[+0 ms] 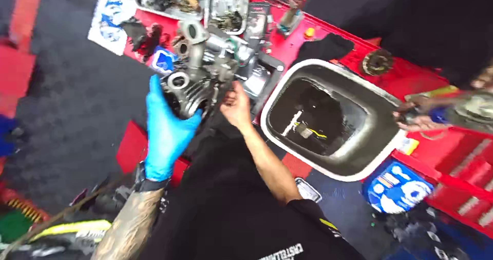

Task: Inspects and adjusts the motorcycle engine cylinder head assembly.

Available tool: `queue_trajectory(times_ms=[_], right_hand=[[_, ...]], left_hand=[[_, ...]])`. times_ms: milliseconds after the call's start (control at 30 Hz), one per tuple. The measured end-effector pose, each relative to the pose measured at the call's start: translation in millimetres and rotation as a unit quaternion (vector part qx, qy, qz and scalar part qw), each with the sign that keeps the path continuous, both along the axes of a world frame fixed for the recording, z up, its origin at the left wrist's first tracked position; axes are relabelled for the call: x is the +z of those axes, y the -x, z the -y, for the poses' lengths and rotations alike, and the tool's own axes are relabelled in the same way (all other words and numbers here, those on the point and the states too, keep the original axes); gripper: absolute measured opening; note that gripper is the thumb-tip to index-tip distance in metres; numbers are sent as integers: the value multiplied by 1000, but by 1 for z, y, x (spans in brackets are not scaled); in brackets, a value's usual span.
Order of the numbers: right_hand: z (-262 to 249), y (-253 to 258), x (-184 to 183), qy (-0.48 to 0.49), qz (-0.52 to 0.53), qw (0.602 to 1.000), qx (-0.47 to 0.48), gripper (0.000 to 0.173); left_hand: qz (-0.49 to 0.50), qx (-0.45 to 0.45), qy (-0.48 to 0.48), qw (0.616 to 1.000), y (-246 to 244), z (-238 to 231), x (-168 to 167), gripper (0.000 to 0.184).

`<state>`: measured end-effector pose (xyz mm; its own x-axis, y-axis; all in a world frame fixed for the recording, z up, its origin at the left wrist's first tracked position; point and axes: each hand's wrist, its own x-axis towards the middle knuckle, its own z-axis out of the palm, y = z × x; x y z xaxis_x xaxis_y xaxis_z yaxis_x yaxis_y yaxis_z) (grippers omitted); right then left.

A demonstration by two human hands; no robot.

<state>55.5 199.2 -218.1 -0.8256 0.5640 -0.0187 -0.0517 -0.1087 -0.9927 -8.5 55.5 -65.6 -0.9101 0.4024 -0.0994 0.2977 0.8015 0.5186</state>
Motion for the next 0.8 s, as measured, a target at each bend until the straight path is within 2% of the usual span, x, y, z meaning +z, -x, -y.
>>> queue_trajectory(times_ms=[133,333,467,567,800], right_hand=[[1,-1,-9,-8,-7,1000,6,61],[1,2,-10,-8,-17,1000,2,55],[0,1,7,-30,10,999,-31,48],[-2,-2,14,1,11,999,-40,39],[1,2,7,44,-35,998,-31,42]], left_hand=[[18,-22,-17,999,3,10,-4,125],[-45,-20,-28,998,3,9,-11,119],[-46,-31,-27,998,-1,5,-5,116],[-26,-49,-43,998,-2,3,-5,116],[-40,-35,-48,997,0,6,-11,117]])
